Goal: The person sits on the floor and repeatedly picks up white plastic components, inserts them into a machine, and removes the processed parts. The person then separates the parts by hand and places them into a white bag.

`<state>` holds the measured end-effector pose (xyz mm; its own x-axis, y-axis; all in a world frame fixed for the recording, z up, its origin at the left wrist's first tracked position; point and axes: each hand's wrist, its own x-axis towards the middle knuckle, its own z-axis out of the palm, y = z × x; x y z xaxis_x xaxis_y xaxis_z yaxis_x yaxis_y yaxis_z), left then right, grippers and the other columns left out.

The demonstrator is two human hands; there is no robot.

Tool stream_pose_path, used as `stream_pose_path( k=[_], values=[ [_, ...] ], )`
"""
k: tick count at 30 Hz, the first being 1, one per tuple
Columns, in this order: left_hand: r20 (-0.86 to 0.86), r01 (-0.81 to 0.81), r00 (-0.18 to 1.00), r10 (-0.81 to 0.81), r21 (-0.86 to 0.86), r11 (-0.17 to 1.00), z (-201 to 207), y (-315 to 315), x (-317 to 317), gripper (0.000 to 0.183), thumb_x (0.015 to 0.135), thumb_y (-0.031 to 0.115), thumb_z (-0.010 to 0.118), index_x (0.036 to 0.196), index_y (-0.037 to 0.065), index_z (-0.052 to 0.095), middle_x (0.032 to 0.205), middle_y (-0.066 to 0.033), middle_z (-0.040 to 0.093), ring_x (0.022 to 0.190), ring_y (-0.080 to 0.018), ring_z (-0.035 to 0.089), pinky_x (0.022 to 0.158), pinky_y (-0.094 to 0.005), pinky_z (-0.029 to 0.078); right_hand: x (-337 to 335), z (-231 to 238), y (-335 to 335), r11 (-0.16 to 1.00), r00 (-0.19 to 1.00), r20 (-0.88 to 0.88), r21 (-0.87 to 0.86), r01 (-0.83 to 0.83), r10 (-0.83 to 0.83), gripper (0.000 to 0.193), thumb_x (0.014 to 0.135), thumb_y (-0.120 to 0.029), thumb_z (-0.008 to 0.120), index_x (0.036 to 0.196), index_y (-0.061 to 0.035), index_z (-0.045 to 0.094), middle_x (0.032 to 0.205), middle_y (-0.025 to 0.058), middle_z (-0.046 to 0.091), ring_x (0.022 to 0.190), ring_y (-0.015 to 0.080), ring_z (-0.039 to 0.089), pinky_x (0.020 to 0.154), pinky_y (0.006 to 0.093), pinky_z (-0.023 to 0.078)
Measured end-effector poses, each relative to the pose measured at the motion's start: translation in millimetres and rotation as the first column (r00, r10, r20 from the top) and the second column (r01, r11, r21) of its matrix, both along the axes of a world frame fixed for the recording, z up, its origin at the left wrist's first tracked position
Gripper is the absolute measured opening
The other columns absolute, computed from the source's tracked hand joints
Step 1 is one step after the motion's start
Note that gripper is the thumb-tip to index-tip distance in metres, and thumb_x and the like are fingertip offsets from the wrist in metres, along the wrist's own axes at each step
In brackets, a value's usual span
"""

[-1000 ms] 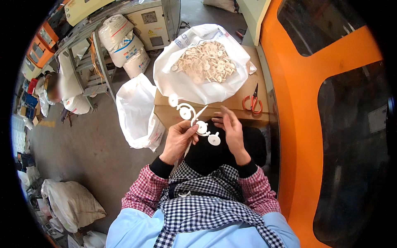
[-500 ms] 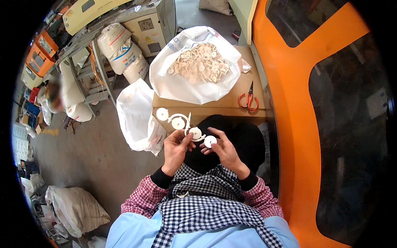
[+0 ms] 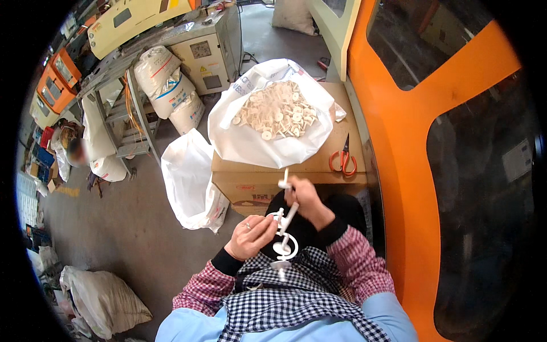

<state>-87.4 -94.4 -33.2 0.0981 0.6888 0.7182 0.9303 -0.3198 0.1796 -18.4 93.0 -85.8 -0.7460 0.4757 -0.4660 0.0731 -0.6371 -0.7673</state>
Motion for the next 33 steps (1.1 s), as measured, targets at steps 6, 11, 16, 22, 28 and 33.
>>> stream_pose_path(
  k=[6, 11, 16, 22, 28, 33],
  values=[
    [0.911, -0.232, 0.301, 0.281, -0.216, 0.948, -5, 22, -3, 0.011, 0.091, 0.005, 0.052, 0.095, -0.003, 0.059, 0.077, -0.0024, 0.060, 0.066, -0.0108, 0.055, 0.060, -0.0241, 0.045, -68, 45, 76, 0.733, 0.963, 0.052, 0.659, 0.166, -0.264, 0.044, 0.092, -0.038, 0.049, 0.098, 0.0050, 0.059, 0.072, 0.0077, 0.061, 0.059, 0.0147, 0.056, 0.055, 0.0262, 0.044],
    [0.975, 0.045, -0.148, 0.165, -0.160, 0.986, -9, 17, -12, 0.018, 0.094, 0.016, 0.051, 0.098, 0.001, 0.060, 0.075, 0.0006, 0.057, 0.059, -0.0041, 0.046, 0.053, -0.0177, 0.035, 4, 75, -14, 0.296, 0.870, -0.133, 0.955, -0.016, 0.475, 0.015, 0.082, -0.010, 0.061, 0.094, -0.0006, 0.059, 0.097, 0.0126, 0.060, 0.088, 0.0269, 0.060, 0.075, 0.0328, 0.049],
    [0.898, 0.289, -0.380, 0.223, -0.113, 0.951, -17, 12, 2, 0.020, 0.095, 0.019, 0.050, 0.103, 0.002, 0.057, 0.081, 0.0021, 0.056, 0.061, -0.0031, 0.046, 0.052, -0.0163, 0.035, 35, 63, -23, 0.239, 0.831, -0.162, 0.970, 0.036, 0.533, 0.014, 0.079, -0.005, 0.063, 0.091, 0.0003, 0.059, 0.103, 0.0125, 0.057, 0.095, 0.0285, 0.057, 0.081, 0.0341, 0.048],
    [0.937, 0.250, -0.040, 0.346, -0.326, 0.912, -14, 12, 13, 0.018, 0.095, 0.014, 0.049, 0.096, 0.000, 0.060, 0.070, 0.0022, 0.055, 0.056, -0.0027, 0.045, 0.050, -0.0165, 0.035, 56, 60, -29, 0.276, 0.870, -0.120, 0.961, -0.019, 0.478, 0.011, 0.081, -0.007, 0.063, 0.088, -0.0007, 0.057, 0.088, 0.0112, 0.058, 0.079, 0.0268, 0.060, 0.068, 0.0318, 0.050],
    [0.960, 0.057, -0.021, 0.278, -0.276, 0.959, -13, 16, 26, 0.016, 0.094, 0.014, 0.051, 0.090, 0.000, 0.059, 0.067, 0.0005, 0.054, 0.052, -0.0040, 0.045, 0.047, -0.0177, 0.035, 64, 58, -48, 0.908, 0.952, -0.108, 0.349, -0.233, 0.285, 0.010, 0.092, -0.009, 0.051, 0.088, -0.0003, 0.054, 0.069, 0.0026, 0.054, 0.066, 0.0138, 0.059, 0.059, 0.0267, 0.049],
    [0.803, 0.209, -0.553, 0.220, -0.122, 0.970, -13, 16, 27, 0.020, 0.094, 0.018, 0.052, 0.087, -0.001, 0.057, 0.070, -0.0012, 0.055, 0.051, -0.0068, 0.047, 0.047, -0.0185, 0.036, 72, 49, -61, 0.347, 0.930, -0.237, 0.929, 0.132, 0.281, 0.017, 0.092, -0.011, 0.050, 0.100, 0.0012, 0.058, 0.078, 0.0077, 0.054, 0.054, 0.0151, 0.053, 0.050, 0.0267, 0.044]
  ],
)
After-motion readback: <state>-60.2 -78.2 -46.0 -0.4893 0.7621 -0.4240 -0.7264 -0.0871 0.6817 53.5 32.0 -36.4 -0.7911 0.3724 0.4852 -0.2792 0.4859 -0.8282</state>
